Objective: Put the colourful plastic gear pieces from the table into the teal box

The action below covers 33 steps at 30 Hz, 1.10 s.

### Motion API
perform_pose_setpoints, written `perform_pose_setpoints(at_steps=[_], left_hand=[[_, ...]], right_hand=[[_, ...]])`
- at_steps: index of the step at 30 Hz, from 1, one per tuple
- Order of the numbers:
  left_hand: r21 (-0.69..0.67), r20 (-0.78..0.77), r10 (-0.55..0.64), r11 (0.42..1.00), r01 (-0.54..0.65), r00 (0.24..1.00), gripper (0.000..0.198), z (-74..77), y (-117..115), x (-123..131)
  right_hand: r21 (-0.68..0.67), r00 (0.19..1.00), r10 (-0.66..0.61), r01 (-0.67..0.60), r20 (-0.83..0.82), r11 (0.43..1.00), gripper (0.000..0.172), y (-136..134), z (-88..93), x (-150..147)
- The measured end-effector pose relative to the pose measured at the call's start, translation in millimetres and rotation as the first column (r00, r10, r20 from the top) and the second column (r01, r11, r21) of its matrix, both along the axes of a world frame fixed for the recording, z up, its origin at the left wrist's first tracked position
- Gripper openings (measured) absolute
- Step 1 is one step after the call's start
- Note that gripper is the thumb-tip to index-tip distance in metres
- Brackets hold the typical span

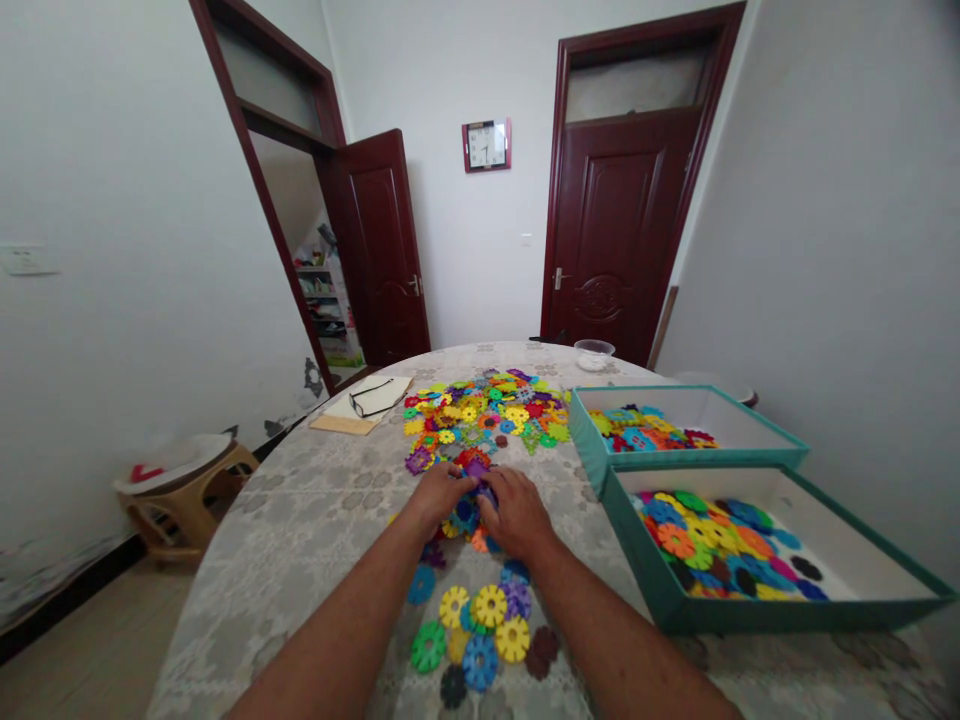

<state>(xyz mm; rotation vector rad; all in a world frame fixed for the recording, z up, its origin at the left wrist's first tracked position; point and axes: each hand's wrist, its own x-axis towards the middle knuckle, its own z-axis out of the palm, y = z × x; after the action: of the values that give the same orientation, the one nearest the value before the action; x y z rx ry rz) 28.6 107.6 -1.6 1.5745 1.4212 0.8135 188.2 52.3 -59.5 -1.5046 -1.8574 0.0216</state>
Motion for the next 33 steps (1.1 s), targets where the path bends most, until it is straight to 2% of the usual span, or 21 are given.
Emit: perform_pose_setpoints(at_steps=[4,8,10,14,19,21,25,30,33], left_hand=[[0.021,0.064,-0.089,0.996,0.087,0.994,0.016,2.5,-14,3],[0.017,0.309,-0.274,0.959,0.283,0.911,0.041,1.9,-28,-2],[0.023,0.339,-0.286,0.955,0.296,0.896,0.048,0.2,-34,-4],[0.068,0.261,-0.244,0.970,0.235,0.934,0.053,-2.6,-44,-1],[0.134,0.028,-0.090,0.987,0.086,0.996,0.045,-7.2,-51,10],[0.158,-0.004,-0.060,0.986,0.060,0.998,0.040,-10.4,-52,13],[0.101,0.123,-0.057,0.994,0.045,0.991,0.036,-16.5,-54,19],[0.003,0.244,0.093,0.995,-0.097,0.965,0.052,-17.9,-60,28],[-0.023,0.301,0.143,0.990,-0.142,0.943,0.060,-17.3,-61,32]], right_hand=[[0.010,1.000,0.000,0.001,-0.026,1.000,0.030,1,1.7,1],[-0.017,0.999,-0.023,0.022,-0.047,1.000,0.031,1,3.5,1],[-0.030,0.998,-0.023,0.022,-0.052,0.999,0.030,1,5.0,2],[-0.038,0.996,-0.020,0.017,-0.084,0.999,0.027,1,8.5,4],[-0.041,0.994,-0.008,0.003,-0.105,0.999,0.030,3,8.9,7],[-0.037,0.994,0.008,-0.012,-0.109,0.999,0.031,2,8.5,8],[-0.014,0.991,0.049,-0.051,-0.126,0.999,0.030,1,9.4,9],[0.025,0.982,0.115,-0.113,-0.149,0.993,0.029,-2,13.4,9],[0.045,0.975,0.172,-0.167,-0.142,0.985,0.027,-3,15.9,7]])
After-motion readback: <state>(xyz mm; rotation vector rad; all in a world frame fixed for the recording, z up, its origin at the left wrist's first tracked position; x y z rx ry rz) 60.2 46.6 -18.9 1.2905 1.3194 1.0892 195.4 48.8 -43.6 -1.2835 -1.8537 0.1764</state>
